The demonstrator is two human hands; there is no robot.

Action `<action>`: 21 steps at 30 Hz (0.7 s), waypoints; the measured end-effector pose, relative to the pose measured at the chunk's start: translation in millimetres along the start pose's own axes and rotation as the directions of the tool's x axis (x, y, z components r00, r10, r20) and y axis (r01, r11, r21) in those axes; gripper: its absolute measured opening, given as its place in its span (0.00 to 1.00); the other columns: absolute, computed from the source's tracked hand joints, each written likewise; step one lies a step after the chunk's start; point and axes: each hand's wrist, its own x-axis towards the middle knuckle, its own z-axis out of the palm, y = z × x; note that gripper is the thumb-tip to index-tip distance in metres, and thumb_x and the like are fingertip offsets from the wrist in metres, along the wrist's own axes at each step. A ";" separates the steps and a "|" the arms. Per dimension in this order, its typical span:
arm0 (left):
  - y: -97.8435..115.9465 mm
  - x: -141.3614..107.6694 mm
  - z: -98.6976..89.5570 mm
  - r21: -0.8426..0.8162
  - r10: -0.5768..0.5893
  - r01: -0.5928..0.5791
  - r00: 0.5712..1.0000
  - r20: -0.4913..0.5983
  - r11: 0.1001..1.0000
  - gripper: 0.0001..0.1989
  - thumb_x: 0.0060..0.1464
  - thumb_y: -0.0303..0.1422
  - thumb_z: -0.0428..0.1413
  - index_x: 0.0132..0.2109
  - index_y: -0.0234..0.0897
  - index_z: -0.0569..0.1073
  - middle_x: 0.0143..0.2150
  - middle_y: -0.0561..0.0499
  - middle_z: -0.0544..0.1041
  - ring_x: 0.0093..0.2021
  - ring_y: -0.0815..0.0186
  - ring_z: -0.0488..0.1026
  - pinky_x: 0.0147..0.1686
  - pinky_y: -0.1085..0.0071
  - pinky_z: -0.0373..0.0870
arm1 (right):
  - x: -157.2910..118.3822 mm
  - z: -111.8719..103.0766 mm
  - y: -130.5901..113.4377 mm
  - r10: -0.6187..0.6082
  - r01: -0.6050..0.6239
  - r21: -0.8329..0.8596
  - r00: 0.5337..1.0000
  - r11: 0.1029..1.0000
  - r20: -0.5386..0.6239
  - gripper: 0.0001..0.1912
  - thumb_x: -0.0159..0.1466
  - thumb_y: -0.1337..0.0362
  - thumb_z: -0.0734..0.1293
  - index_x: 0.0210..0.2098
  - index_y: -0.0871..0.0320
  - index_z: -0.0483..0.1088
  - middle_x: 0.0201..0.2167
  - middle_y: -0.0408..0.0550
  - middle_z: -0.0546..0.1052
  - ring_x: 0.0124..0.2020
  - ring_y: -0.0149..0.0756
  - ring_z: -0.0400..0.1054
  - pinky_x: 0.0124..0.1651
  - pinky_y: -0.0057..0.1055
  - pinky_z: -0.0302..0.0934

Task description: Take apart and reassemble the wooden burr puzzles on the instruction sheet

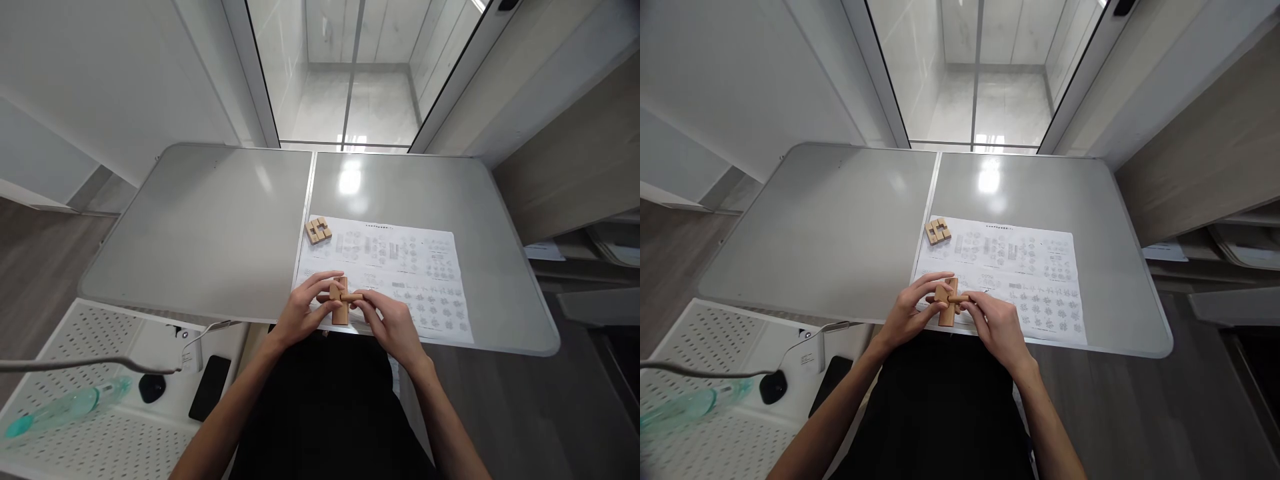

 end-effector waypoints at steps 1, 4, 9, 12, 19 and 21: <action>0.2 -0.4 1.1 -0.016 0.005 -0.006 1.000 -0.009 1.000 0.11 0.66 0.36 0.59 0.53 0.40 0.77 0.61 0.42 0.76 0.62 0.56 0.73 0.61 0.57 0.71 | 0.5 -0.4 -0.1 -0.010 0.010 -0.007 1.000 1.000 -0.003 0.10 0.76 0.63 0.61 0.49 0.53 0.75 0.38 0.44 0.82 0.35 0.35 0.77 0.41 0.30 0.66; 1.2 -1.4 3.6 -0.079 -0.017 0.015 1.000 -0.016 0.997 0.12 0.67 0.37 0.58 0.55 0.40 0.77 0.61 0.41 0.76 0.61 0.56 0.74 0.54 0.60 0.77 | 2.2 -1.5 -0.2 -0.045 0.045 -0.035 0.999 0.998 -0.018 0.10 0.76 0.64 0.62 0.49 0.54 0.75 0.39 0.45 0.83 0.36 0.36 0.77 0.41 0.31 0.66; 2.1 -2.4 3.7 -0.074 -0.027 0.024 0.999 -0.043 0.997 0.13 0.67 0.39 0.58 0.53 0.40 0.78 0.61 0.40 0.75 0.61 0.56 0.73 0.49 0.63 0.81 | 3.5 -2.4 0.1 -0.080 0.079 -0.061 0.997 0.995 -0.007 0.11 0.76 0.62 0.61 0.50 0.54 0.75 0.42 0.48 0.84 0.38 0.39 0.79 0.42 0.33 0.68; 4.9 -1.7 1.8 -0.046 -0.022 0.019 0.998 -0.062 0.999 0.13 0.67 0.41 0.57 0.51 0.39 0.78 0.59 0.41 0.75 0.59 0.56 0.74 0.48 0.62 0.81 | 2.8 -2.8 -0.3 -0.071 0.071 -0.048 0.997 0.996 -0.010 0.12 0.77 0.62 0.60 0.51 0.54 0.75 0.41 0.48 0.84 0.40 0.40 0.79 0.42 0.33 0.68; 10.4 -1.1 -0.9 -0.019 -0.027 0.026 0.998 -0.051 0.999 0.12 0.68 0.40 0.56 0.51 0.39 0.77 0.59 0.41 0.72 0.60 0.55 0.72 0.50 0.61 0.81 | 1.5 -0.6 -2.1 -0.064 0.064 -0.036 0.998 0.997 -0.009 0.12 0.77 0.63 0.61 0.50 0.53 0.76 0.41 0.47 0.84 0.40 0.39 0.79 0.44 0.33 0.68; 8.6 -1.5 -0.8 -0.001 -0.012 0.012 0.999 -0.036 1.000 0.12 0.68 0.40 0.55 0.52 0.39 0.76 0.59 0.41 0.72 0.60 0.55 0.72 0.52 0.59 0.81 | 0.6 1.0 -1.0 -0.064 0.063 -0.042 0.998 0.997 -0.019 0.12 0.76 0.63 0.61 0.51 0.54 0.75 0.41 0.48 0.84 0.40 0.39 0.79 0.43 0.33 0.68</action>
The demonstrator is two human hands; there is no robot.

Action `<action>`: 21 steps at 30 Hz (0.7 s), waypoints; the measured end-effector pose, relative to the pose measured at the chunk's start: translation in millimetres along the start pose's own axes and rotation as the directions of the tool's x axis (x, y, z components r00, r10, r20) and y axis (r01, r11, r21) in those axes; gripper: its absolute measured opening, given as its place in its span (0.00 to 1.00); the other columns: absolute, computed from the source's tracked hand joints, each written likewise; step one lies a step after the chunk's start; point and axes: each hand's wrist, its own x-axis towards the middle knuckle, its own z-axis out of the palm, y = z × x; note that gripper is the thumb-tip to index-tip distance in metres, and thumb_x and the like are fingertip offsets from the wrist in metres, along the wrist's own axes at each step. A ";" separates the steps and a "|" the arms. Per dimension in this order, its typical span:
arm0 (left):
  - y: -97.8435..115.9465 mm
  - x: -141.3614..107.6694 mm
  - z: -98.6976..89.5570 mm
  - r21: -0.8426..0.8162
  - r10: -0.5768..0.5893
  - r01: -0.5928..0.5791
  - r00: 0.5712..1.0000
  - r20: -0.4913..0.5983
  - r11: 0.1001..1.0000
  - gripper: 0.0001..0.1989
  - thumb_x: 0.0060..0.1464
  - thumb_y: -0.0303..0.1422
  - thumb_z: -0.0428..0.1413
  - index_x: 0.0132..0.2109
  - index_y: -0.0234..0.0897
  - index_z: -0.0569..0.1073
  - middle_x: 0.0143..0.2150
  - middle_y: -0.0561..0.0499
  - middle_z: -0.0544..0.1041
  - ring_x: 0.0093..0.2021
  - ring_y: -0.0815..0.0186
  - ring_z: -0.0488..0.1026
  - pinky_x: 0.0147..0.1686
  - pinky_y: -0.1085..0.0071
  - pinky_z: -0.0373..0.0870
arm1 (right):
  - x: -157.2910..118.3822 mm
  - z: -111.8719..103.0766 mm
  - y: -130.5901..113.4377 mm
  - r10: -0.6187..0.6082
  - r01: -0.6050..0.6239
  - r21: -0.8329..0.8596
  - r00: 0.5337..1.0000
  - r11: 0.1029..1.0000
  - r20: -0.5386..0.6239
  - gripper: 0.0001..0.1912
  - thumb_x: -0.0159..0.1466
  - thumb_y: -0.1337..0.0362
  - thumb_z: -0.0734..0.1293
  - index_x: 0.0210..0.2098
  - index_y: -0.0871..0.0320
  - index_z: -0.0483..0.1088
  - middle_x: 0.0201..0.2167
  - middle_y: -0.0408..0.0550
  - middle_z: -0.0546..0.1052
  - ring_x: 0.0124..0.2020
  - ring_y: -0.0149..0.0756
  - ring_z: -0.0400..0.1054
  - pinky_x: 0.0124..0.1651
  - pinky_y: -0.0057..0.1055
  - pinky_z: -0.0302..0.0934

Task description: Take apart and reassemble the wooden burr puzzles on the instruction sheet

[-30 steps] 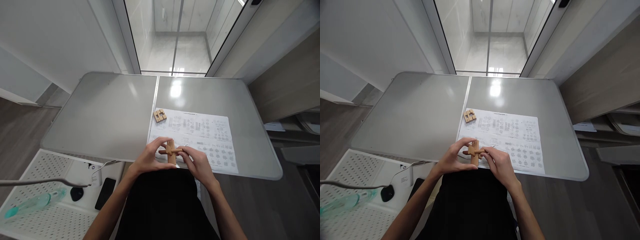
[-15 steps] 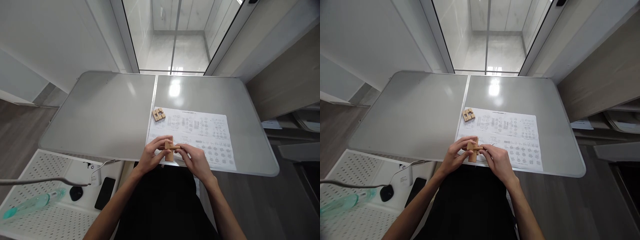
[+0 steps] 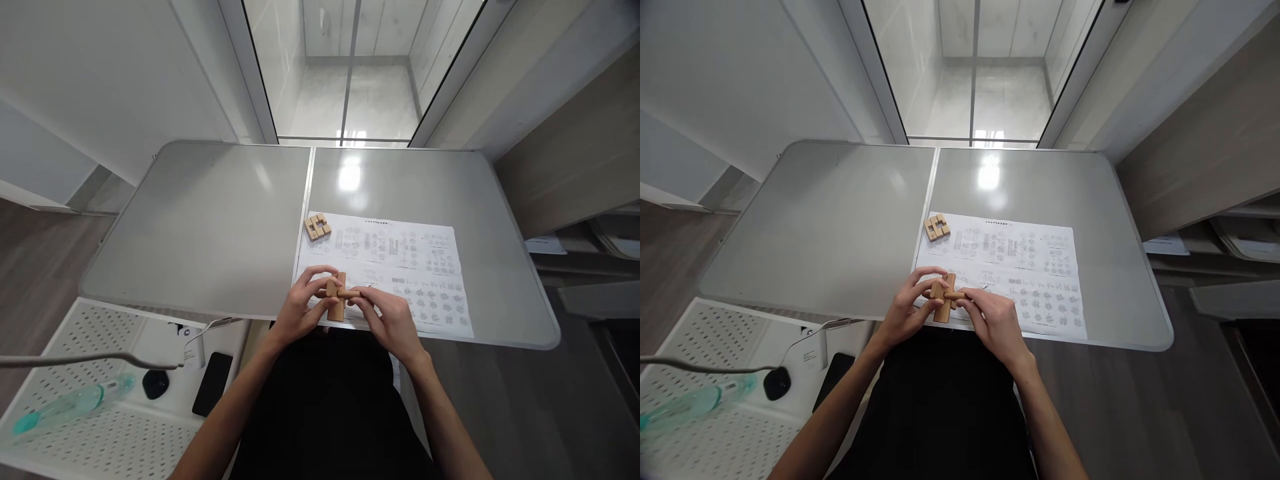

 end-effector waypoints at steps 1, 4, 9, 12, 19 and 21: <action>-1.1 -0.2 0.1 0.010 0.010 -0.010 1.000 0.010 1.000 0.12 0.69 0.39 0.55 0.52 0.39 0.76 0.59 0.41 0.72 0.60 0.55 0.72 0.54 0.58 0.80 | -0.6 0.8 0.8 -0.003 0.003 -0.010 1.000 1.000 -0.010 0.11 0.76 0.63 0.61 0.51 0.54 0.75 0.40 0.47 0.84 0.39 0.39 0.79 0.43 0.33 0.69; -3.3 -0.9 0.4 0.027 0.016 -0.017 0.999 0.031 0.999 0.12 0.69 0.38 0.54 0.53 0.39 0.76 0.59 0.41 0.71 0.59 0.55 0.72 0.56 0.56 0.79 | -2.4 2.3 3.7 -0.018 0.017 -0.043 0.999 0.999 -0.029 0.11 0.76 0.63 0.61 0.50 0.54 0.75 0.39 0.47 0.84 0.39 0.40 0.80 0.42 0.34 0.69; -1.1 -1.6 1.8 0.023 -0.002 0.001 1.000 0.009 1.000 0.11 0.68 0.37 0.55 0.53 0.38 0.76 0.58 0.40 0.70 0.60 0.54 0.72 0.54 0.56 0.80 | -3.5 2.8 5.4 -0.005 0.004 -0.041 1.000 0.999 -0.019 0.12 0.76 0.63 0.61 0.51 0.53 0.76 0.40 0.48 0.84 0.39 0.40 0.80 0.43 0.34 0.70; 0.8 -2.5 3.4 0.022 -0.002 0.002 1.000 -0.020 1.000 0.11 0.67 0.37 0.57 0.52 0.38 0.77 0.58 0.41 0.70 0.60 0.55 0.72 0.54 0.56 0.80 | -3.0 2.7 5.2 -0.006 0.006 -0.038 1.000 0.999 -0.009 0.12 0.76 0.63 0.60 0.51 0.53 0.76 0.42 0.48 0.84 0.39 0.40 0.80 0.43 0.34 0.70; 0.3 -4.1 2.2 -0.044 -0.022 0.020 0.998 -0.057 0.999 0.12 0.65 0.39 0.60 0.52 0.40 0.79 0.60 0.42 0.69 0.61 0.55 0.72 0.49 0.60 0.84 | 1.1 -1.3 2.1 -0.082 0.081 -0.094 0.997 0.992 -0.008 0.11 0.76 0.63 0.62 0.50 0.53 0.75 0.42 0.48 0.84 0.38 0.40 0.80 0.40 0.34 0.68; 1.0 -3.5 1.7 -0.061 -0.033 0.030 0.998 -0.060 0.998 0.12 0.64 0.38 0.61 0.52 0.41 0.79 0.61 0.42 0.69 0.60 0.55 0.73 0.50 0.61 0.83 | 2.1 -2.7 0.6 -0.098 0.096 -0.114 0.995 0.989 -0.009 0.10 0.76 0.64 0.62 0.50 0.53 0.75 0.42 0.48 0.84 0.39 0.40 0.80 0.40 0.34 0.68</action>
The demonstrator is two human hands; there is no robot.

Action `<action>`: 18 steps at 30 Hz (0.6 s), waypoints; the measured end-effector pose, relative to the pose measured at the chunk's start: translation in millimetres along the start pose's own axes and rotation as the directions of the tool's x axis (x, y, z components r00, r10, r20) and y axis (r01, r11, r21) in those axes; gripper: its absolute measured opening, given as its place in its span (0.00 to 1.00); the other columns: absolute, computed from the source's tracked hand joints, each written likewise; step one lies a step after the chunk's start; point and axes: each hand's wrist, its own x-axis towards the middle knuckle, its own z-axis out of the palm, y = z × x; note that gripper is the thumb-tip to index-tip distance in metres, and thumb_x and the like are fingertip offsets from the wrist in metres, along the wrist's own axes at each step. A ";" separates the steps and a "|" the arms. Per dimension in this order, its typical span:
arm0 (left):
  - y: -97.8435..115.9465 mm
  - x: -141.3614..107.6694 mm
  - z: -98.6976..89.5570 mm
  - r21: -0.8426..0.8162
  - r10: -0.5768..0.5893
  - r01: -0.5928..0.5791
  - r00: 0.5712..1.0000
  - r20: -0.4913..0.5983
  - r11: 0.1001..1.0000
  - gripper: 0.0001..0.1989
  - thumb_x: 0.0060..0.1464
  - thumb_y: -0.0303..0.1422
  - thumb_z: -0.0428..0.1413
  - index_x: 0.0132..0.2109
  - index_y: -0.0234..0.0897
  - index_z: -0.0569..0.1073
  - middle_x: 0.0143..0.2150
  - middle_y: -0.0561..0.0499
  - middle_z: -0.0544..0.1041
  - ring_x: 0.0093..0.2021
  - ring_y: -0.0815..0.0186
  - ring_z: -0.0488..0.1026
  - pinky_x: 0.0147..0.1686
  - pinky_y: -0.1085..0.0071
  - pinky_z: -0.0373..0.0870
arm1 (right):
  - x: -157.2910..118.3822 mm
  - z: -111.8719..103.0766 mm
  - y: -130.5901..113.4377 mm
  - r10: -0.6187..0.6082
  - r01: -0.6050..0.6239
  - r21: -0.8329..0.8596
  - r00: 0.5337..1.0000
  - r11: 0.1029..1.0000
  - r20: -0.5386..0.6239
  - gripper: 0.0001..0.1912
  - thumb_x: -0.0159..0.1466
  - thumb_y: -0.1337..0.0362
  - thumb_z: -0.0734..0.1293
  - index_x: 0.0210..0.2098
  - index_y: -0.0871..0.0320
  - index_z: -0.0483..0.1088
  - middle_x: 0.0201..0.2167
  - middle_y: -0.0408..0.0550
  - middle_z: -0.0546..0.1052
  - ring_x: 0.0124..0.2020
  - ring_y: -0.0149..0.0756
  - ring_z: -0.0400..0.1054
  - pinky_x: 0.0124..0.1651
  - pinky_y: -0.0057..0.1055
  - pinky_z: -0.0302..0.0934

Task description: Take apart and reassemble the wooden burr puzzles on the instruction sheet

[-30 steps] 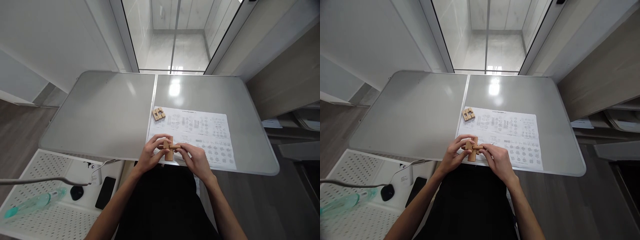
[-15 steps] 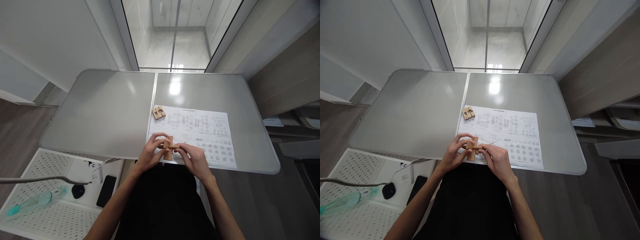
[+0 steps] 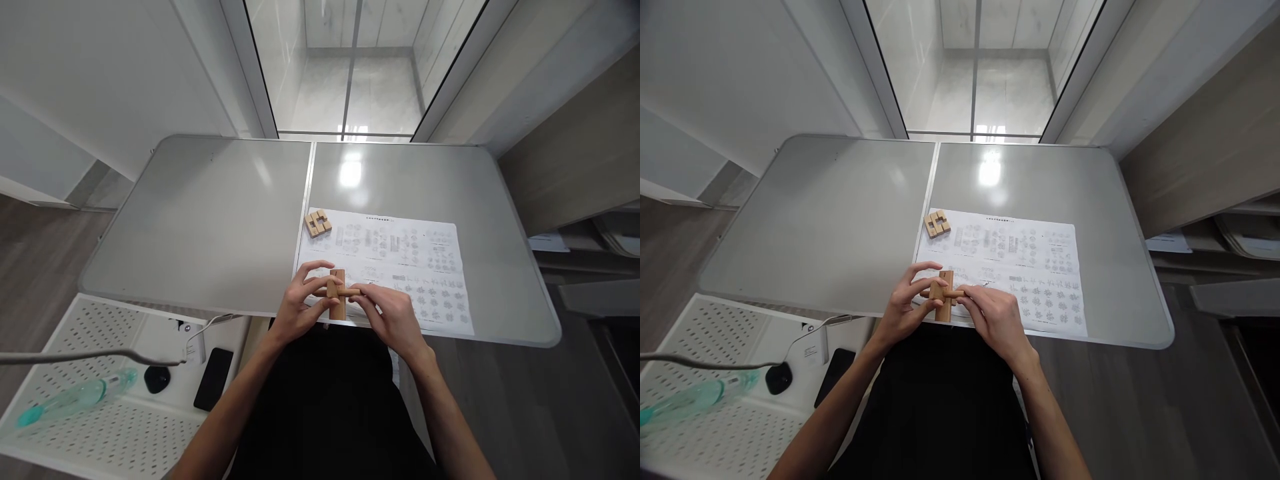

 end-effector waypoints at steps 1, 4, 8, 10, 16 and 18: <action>0.7 0.4 0.1 -0.011 -0.010 0.010 1.000 -0.002 1.000 0.12 0.64 0.38 0.61 0.52 0.41 0.80 0.61 0.43 0.69 0.59 0.56 0.74 0.50 0.61 0.83 | 0.4 -0.5 -0.3 -0.003 0.003 -0.009 1.000 1.000 -0.001 0.10 0.76 0.64 0.62 0.50 0.53 0.75 0.42 0.48 0.84 0.38 0.40 0.80 0.40 0.34 0.68; 3.5 1.8 1.0 -0.045 -0.041 0.041 0.999 -0.005 0.998 0.12 0.63 0.39 0.62 0.51 0.41 0.80 0.61 0.43 0.69 0.57 0.57 0.76 0.49 0.61 0.84 | 0.3 -0.4 0.1 0.001 -0.002 -0.020 1.000 1.000 -0.004 0.10 0.76 0.63 0.62 0.50 0.53 0.76 0.42 0.48 0.85 0.37 0.40 0.80 0.38 0.34 0.68; 7.2 3.8 2.4 -0.091 -0.057 0.059 0.998 0.027 0.994 0.13 0.61 0.41 0.64 0.50 0.40 0.81 0.61 0.43 0.69 0.52 0.59 0.78 0.50 0.59 0.84 | -3.0 1.9 1.6 0.024 -0.024 0.032 1.000 0.999 -0.003 0.11 0.75 0.62 0.63 0.50 0.53 0.77 0.41 0.49 0.85 0.37 0.41 0.80 0.39 0.34 0.70; 9.3 5.2 2.8 -0.105 -0.055 0.060 0.997 0.052 0.993 0.14 0.59 0.41 0.65 0.50 0.41 0.82 0.62 0.43 0.70 0.50 0.59 0.79 0.50 0.57 0.84 | -5.5 2.5 0.9 0.056 -0.056 0.090 0.998 0.994 0.003 0.11 0.75 0.61 0.63 0.49 0.53 0.77 0.40 0.48 0.85 0.36 0.40 0.80 0.39 0.34 0.70; 20.5 10.6 0.1 -0.091 -0.027 0.044 0.983 0.180 0.995 0.25 0.58 0.41 0.66 0.62 0.50 0.75 0.67 0.44 0.68 0.58 0.54 0.75 0.52 0.57 0.83 | -10.3 0.1 -4.7 0.182 -0.167 0.202 0.982 0.965 -0.054 0.10 0.75 0.60 0.63 0.46 0.51 0.78 0.37 0.47 0.84 0.36 0.40 0.79 0.39 0.33 0.70; 24.0 11.7 -2.3 -0.103 0.010 0.014 0.974 0.227 0.995 0.37 0.51 0.40 0.71 0.67 0.51 0.70 0.67 0.43 0.67 0.63 0.50 0.71 0.54 0.56 0.82 | -11.5 -0.6 -4.9 0.200 -0.182 0.212 0.977 0.960 -0.069 0.10 0.74 0.60 0.64 0.45 0.52 0.78 0.36 0.46 0.83 0.32 0.38 0.77 0.38 0.32 0.70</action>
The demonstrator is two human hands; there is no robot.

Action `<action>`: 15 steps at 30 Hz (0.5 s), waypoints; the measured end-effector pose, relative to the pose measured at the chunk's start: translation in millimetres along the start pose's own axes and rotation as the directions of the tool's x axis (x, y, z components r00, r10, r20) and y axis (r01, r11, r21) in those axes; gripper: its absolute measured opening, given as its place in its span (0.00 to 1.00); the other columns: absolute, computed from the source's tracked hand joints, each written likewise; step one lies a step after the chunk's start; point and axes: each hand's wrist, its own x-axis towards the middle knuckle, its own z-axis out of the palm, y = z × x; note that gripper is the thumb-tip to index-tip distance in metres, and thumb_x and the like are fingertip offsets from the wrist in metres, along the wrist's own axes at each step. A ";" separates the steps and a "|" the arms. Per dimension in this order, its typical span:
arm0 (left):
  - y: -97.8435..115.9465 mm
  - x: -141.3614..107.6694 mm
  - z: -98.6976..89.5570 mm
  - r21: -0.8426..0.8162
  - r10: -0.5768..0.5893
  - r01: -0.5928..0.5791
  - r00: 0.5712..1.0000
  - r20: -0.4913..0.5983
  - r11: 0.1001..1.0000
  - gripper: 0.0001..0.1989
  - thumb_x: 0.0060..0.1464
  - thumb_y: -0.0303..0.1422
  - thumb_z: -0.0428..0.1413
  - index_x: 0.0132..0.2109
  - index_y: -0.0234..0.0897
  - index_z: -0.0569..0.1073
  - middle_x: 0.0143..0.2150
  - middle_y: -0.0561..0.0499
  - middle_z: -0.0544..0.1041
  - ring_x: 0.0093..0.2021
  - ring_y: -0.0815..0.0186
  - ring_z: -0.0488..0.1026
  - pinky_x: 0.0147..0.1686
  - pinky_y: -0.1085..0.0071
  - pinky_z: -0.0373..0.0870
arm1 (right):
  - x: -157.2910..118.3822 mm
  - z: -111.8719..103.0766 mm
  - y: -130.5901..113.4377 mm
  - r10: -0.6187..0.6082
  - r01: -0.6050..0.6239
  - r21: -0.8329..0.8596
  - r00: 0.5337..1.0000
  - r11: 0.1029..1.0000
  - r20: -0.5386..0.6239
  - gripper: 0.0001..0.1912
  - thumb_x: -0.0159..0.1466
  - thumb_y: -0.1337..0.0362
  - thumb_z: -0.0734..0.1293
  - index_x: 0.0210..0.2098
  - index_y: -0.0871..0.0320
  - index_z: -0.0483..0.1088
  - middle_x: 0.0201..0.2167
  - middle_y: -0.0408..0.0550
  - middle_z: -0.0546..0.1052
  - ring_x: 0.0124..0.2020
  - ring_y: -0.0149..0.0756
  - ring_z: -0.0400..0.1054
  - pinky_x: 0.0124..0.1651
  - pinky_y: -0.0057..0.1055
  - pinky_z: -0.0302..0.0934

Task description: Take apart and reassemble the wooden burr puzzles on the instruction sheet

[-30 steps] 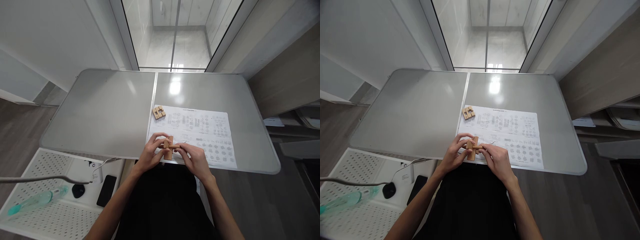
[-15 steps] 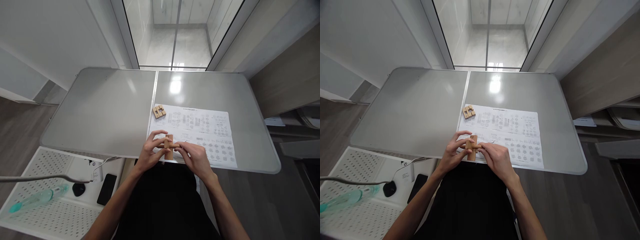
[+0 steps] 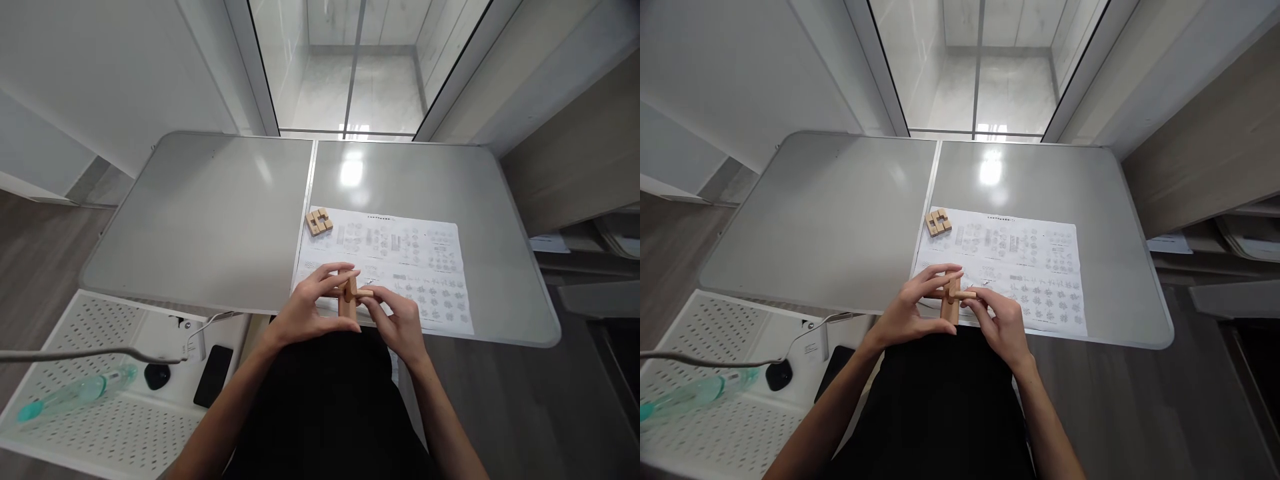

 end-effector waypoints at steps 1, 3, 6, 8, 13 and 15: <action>1.2 0.0 -1.2 -0.003 0.015 -0.015 1.000 0.016 1.000 0.42 0.48 0.39 0.73 0.68 0.51 0.68 0.68 0.43 0.67 0.65 0.48 0.70 0.55 0.55 0.82 | -0.5 -0.2 0.4 0.006 -0.006 0.008 1.000 1.000 -0.002 0.10 0.74 0.60 0.64 0.45 0.52 0.78 0.36 0.46 0.83 0.30 0.37 0.76 0.37 0.32 0.70; 2.2 -0.3 -3.4 0.007 0.029 -0.029 0.999 0.024 1.000 0.46 0.45 0.38 0.74 0.69 0.51 0.67 0.68 0.42 0.68 0.67 0.46 0.68 0.56 0.54 0.81 | -1.5 -0.3 1.5 0.017 -0.017 0.023 1.000 1.000 -0.001 0.10 0.74 0.60 0.64 0.44 0.53 0.78 0.34 0.45 0.83 0.28 0.36 0.74 0.38 0.32 0.70; 0.9 -1.2 -5.0 0.041 0.016 -0.017 1.000 0.003 0.999 0.45 0.46 0.36 0.74 0.69 0.48 0.66 0.66 0.42 0.71 0.66 0.47 0.70 0.59 0.51 0.78 | -2.1 0.2 2.8 0.032 -0.032 0.037 0.999 0.999 0.004 0.10 0.74 0.59 0.64 0.44 0.53 0.77 0.33 0.45 0.82 0.28 0.37 0.74 0.39 0.33 0.70; -0.7 -2.0 -4.4 0.054 0.003 -0.002 1.000 -0.015 0.999 0.45 0.47 0.36 0.74 0.69 0.47 0.66 0.65 0.42 0.72 0.63 0.48 0.72 0.60 0.51 0.77 | -2.1 0.6 3.2 0.031 -0.032 0.045 0.999 0.998 0.010 0.10 0.74 0.60 0.64 0.45 0.53 0.77 0.34 0.45 0.82 0.29 0.37 0.75 0.39 0.33 0.70; -5.8 -4.2 0.2 0.062 0.023 -0.020 0.998 -0.055 0.998 0.45 0.45 0.37 0.74 0.69 0.46 0.66 0.64 0.43 0.74 0.62 0.49 0.74 0.62 0.51 0.74 | -1.3 -0.5 3.5 0.010 -0.011 0.024 1.000 1.000 0.013 0.10 0.74 0.61 0.64 0.46 0.53 0.77 0.35 0.46 0.83 0.31 0.37 0.76 0.38 0.31 0.69; -8.2 -5.2 1.2 0.046 0.030 -0.027 0.997 -0.069 0.999 0.45 0.45 0.37 0.75 0.68 0.46 0.67 0.65 0.43 0.73 0.63 0.49 0.73 0.63 0.52 0.74 | -0.5 -1.9 3.4 0.001 -0.002 0.029 1.000 1.000 0.023 0.10 0.74 0.61 0.64 0.46 0.54 0.77 0.35 0.46 0.83 0.33 0.38 0.77 0.38 0.31 0.69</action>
